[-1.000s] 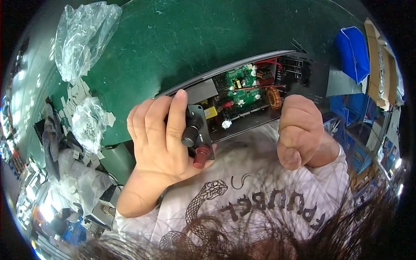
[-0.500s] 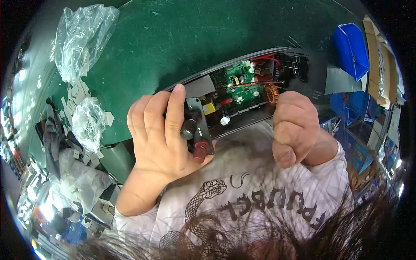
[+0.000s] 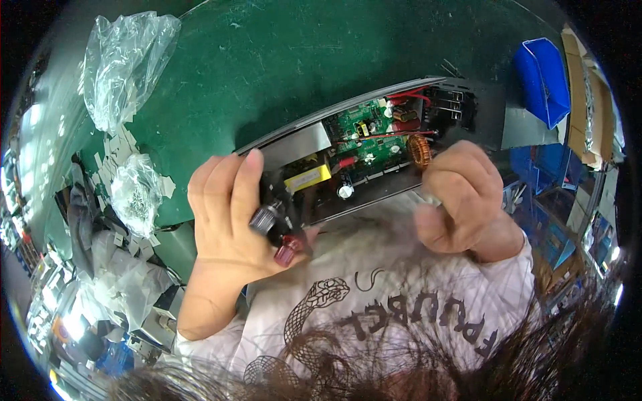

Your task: The recorder is assembling an electronic device by installing a circuit board, connecting internal wiring, and applying insulation foam into a plastic housing.

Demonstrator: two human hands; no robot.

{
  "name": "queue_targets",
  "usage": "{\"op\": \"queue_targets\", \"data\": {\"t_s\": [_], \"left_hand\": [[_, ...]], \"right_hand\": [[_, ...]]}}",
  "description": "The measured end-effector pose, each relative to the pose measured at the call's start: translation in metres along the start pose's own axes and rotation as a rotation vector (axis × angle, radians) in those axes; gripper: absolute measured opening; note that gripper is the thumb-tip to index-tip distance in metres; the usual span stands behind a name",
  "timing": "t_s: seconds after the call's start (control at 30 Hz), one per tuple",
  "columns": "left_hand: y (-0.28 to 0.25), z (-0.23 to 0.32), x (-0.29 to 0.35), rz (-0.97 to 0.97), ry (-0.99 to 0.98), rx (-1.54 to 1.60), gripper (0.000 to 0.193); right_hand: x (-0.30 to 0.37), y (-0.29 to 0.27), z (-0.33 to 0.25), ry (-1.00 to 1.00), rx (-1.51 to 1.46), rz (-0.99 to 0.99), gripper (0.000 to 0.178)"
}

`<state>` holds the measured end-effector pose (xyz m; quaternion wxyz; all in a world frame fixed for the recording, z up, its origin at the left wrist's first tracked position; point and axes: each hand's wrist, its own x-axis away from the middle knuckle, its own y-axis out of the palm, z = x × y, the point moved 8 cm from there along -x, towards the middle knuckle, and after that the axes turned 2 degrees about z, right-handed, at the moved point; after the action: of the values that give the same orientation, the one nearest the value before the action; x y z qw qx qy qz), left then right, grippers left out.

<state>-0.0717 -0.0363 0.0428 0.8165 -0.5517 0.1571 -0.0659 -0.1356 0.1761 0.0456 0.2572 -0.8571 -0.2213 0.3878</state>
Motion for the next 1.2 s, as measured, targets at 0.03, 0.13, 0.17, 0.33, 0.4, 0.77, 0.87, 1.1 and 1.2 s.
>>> {"op": "queue_targets", "data": {"t_s": [0.03,0.13,0.17,0.33,0.4,0.77,0.87,1.1,1.2], "left_hand": [[0.003,-0.003,0.005,0.002,0.007,0.019,0.106],[0.002,-0.004,0.012,0.004,-0.009,-0.004,0.106],[0.004,-0.013,0.018,0.029,0.002,0.021,0.107],[0.004,-0.011,0.02,0.08,0.08,0.032,0.106],[0.006,-0.015,0.017,0.09,0.035,0.1,0.106],[0.011,-0.015,0.019,0.054,0.024,0.083,0.11],[0.011,-0.014,0.017,0.031,0.009,0.043,0.11],[0.01,-0.016,0.018,0.09,0.018,0.129,0.103],[0.008,-0.012,0.014,0.062,0.003,0.042,0.111]], "right_hand": [[0.001,-0.002,-0.005,-0.032,0.288,0.032,0.03],[0.002,-0.004,-0.013,0.056,0.54,-0.223,0.037],[0.005,-0.002,-0.007,0.134,0.623,-0.339,0.037],[0.021,0.007,-0.001,0.133,0.619,-0.354,0.033],[0.023,0.007,-0.003,0.1,0.545,-0.302,0.035],[0.027,0.007,0.003,0.106,0.436,-0.289,0.031],[0.027,0.006,0.004,0.106,0.426,-0.316,0.031],[0.027,0.006,0.005,0.119,0.432,-0.31,0.03],[0.024,0.008,0.003,0.107,0.455,-0.295,0.032]]}}
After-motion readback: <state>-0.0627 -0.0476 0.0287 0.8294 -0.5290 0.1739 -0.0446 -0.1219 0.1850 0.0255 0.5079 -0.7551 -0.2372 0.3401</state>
